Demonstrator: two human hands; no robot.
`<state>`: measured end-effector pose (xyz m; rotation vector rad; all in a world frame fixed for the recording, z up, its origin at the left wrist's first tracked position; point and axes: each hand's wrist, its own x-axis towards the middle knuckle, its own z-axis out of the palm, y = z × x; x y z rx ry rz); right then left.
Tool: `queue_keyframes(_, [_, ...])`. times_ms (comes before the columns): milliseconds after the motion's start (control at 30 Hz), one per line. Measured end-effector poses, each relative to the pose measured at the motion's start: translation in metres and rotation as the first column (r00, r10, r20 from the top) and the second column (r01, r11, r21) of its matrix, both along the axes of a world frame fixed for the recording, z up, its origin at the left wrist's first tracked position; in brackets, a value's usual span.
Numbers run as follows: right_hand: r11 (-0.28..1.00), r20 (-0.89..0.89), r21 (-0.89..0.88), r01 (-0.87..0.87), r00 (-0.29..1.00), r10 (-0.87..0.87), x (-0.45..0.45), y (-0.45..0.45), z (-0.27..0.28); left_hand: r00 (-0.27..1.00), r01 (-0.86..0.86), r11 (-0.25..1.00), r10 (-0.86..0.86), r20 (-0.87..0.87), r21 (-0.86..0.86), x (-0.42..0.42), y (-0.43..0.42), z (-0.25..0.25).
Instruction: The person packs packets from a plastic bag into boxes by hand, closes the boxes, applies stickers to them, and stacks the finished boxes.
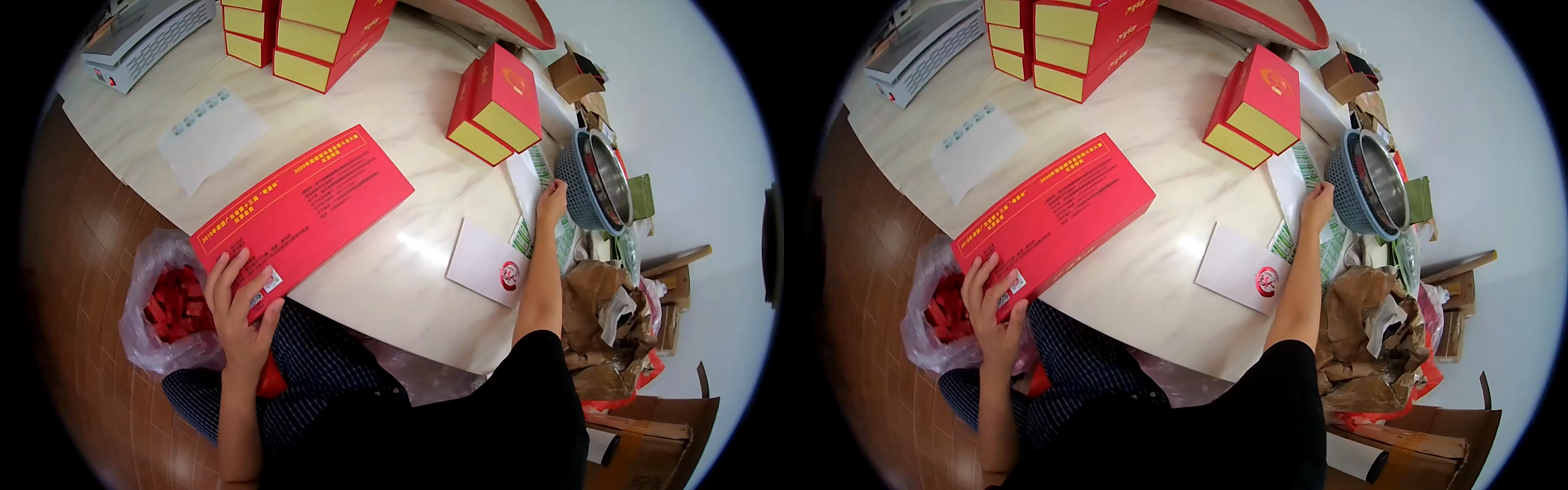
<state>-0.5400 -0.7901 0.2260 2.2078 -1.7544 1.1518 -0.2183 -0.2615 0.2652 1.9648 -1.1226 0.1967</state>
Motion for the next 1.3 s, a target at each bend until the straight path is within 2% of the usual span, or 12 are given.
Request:
queue_keyframes(100, [0.977, 0.082, -0.093, 0.192, 0.979, -0.185, 0.0, -0.001, -0.002, 1.0, -0.011, 1.0, 0.011, 0.001, -0.011, 0.001, 0.0, -0.001])
queue_keyframes(233, [0.92, 0.228, -0.354, 0.167, 0.97, -0.088, -0.002, -0.013, -0.001, 0.999, -0.016, 0.999, 0.015, -0.032, -0.029, 0.003, 0.003, 0.004])
queue_keyframes(333, [0.975, 0.323, -0.223, 0.016, 0.945, 0.059, 0.06, 0.037, 0.047, 0.999, 0.02, 1.0, -0.021, -0.024, -0.013, 0.007, 0.002, 0.004])
queue_keyframes(367, [0.954, 0.382, -0.17, -0.245, 0.876, 0.293, 0.084, 0.062, 0.059, 0.999, 0.02, 0.999, -0.021, -0.028, -0.03, 0.007, 0.002, 0.004])
queue_keyframes(400, [0.868, 0.454, -0.129, -0.48, 0.749, 0.482, 0.104, 0.093, 0.069, 0.999, 0.032, 0.998, -0.033, -0.034, -0.047, 0.006, 0.003, 0.002])
queue_keyframes(467, [0.67, 0.585, -0.012, -0.742, 0.538, 0.607, 0.156, 0.178, 0.093, 0.999, 0.039, 0.997, -0.041, -0.029, -0.063, 0.005, 0.003, -0.007])
queue_keyframes(533, [0.463, 0.626, 0.164, -0.871, 0.455, 0.633, 0.19, 0.254, 0.113, 1.0, 0.027, 0.992, -0.027, -0.004, -0.121, 0.003, 0.002, -0.008])
queue_keyframes(633, [0.216, 0.627, 0.368, -0.904, 0.413, 0.66, 0.217, 0.314, 0.107, 1.0, 0.016, 0.989, -0.018, -0.014, -0.145, 0.002, 0.002, -0.003])
queue_keyframes(700, [0.129, 0.588, 0.414, -0.901, 0.373, 0.717, 0.231, 0.336, 0.11, 1.0, 0.006, 0.992, -0.008, -0.012, -0.13, 0.002, 0.002, -0.001])
queue_keyframes(767, [0.078, 0.668, 0.451, -0.889, 0.395, 0.63, 0.239, 0.348, 0.11, 1.0, -0.004, 0.992, 0.002, -0.014, -0.122, 0.002, 0.003, -0.001])
queue_keyframes(1100, [0.08, 0.544, 0.568, -0.819, 0.447, 0.71, 0.246, 0.351, 0.106, 1.0, 0.011, 0.996, -0.01, 0.007, -0.085, 0.002, 0.004, 0.001])
queue_keyframes(1300, [0.206, 0.386, 0.451, -0.869, 0.398, 0.832, 0.244, 0.353, 0.095, 1.0, -0.01, 0.998, 0.01, -0.007, -0.063, 0.0, 0.003, 0.004])
